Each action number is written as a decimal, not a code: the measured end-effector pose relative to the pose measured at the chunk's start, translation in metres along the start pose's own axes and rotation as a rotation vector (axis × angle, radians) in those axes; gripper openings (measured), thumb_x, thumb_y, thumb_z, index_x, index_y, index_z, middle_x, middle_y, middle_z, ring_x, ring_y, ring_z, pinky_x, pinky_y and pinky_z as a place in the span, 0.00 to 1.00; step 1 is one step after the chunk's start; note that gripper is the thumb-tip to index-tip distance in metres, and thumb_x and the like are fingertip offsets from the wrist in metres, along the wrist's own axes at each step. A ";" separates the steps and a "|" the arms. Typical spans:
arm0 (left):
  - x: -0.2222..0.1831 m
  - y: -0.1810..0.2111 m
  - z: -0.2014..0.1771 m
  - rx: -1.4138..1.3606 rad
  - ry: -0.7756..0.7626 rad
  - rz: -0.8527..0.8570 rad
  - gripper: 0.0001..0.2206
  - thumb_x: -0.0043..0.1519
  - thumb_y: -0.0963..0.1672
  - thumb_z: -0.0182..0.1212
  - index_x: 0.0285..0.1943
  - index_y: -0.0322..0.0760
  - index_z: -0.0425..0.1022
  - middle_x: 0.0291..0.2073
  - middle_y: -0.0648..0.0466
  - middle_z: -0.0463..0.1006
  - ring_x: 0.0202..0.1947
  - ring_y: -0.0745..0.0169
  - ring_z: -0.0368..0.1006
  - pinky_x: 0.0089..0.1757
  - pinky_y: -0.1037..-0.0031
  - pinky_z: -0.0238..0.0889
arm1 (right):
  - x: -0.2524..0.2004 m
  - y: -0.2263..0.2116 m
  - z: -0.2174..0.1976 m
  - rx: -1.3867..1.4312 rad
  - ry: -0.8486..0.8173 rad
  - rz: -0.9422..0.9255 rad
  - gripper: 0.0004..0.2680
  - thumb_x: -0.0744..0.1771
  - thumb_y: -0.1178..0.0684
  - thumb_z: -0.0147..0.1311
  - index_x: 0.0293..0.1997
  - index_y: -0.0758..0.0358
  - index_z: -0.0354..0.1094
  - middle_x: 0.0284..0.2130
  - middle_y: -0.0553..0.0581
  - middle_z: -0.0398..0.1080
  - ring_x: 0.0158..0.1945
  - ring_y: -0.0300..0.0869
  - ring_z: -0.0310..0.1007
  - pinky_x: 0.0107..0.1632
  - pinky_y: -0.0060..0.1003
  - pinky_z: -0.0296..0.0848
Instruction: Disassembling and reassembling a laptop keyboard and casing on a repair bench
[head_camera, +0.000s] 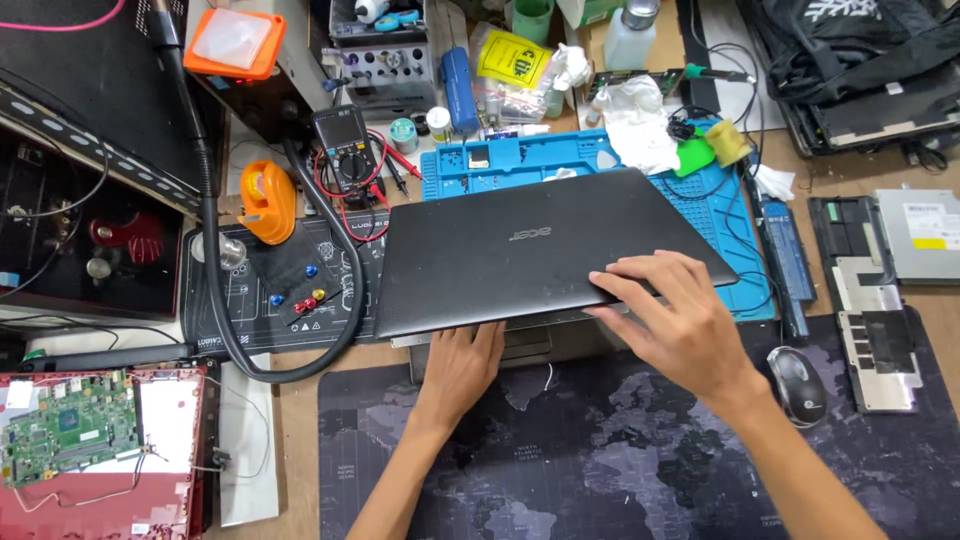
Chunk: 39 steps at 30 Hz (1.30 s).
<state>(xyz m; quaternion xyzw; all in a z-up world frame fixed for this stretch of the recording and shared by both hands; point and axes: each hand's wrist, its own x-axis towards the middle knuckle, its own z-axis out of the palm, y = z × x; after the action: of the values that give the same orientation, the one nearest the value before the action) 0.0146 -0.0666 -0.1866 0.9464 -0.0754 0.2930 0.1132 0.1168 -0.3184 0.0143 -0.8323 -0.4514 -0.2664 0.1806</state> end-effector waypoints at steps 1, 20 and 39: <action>0.019 0.006 -0.016 -0.002 0.005 0.004 0.14 0.64 0.45 0.59 0.59 0.44 0.76 0.38 0.48 0.74 0.45 0.44 0.75 0.47 0.58 0.69 | -0.002 -0.001 0.003 -0.006 0.003 0.000 0.10 0.66 0.49 0.62 0.51 0.52 0.75 0.45 0.47 0.72 0.51 0.41 0.75 0.61 0.42 0.70; 0.072 0.023 -0.068 0.106 -0.057 0.067 0.24 0.65 0.57 0.57 0.61 0.39 0.73 0.52 0.36 0.72 0.60 0.34 0.68 0.61 0.48 0.56 | 0.118 0.046 0.022 0.078 0.377 0.126 0.15 0.70 0.43 0.66 0.53 0.64 0.74 0.46 0.60 0.68 0.55 0.57 0.69 0.63 0.53 0.56; 0.055 0.023 -0.056 0.026 -0.130 0.069 0.25 0.69 0.55 0.49 0.68 0.39 0.68 0.60 0.36 0.68 0.66 0.35 0.62 0.64 0.48 0.50 | 0.057 0.023 0.078 0.135 -0.006 -0.036 0.22 0.65 0.39 0.63 0.62 0.57 0.68 0.56 0.65 0.61 0.67 0.58 0.61 0.67 0.55 0.62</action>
<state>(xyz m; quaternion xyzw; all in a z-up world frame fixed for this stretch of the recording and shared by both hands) 0.0247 -0.0787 -0.1059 0.9616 -0.1115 0.2356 0.0858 0.1840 -0.2515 -0.0147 -0.8107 -0.4838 -0.2358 0.2302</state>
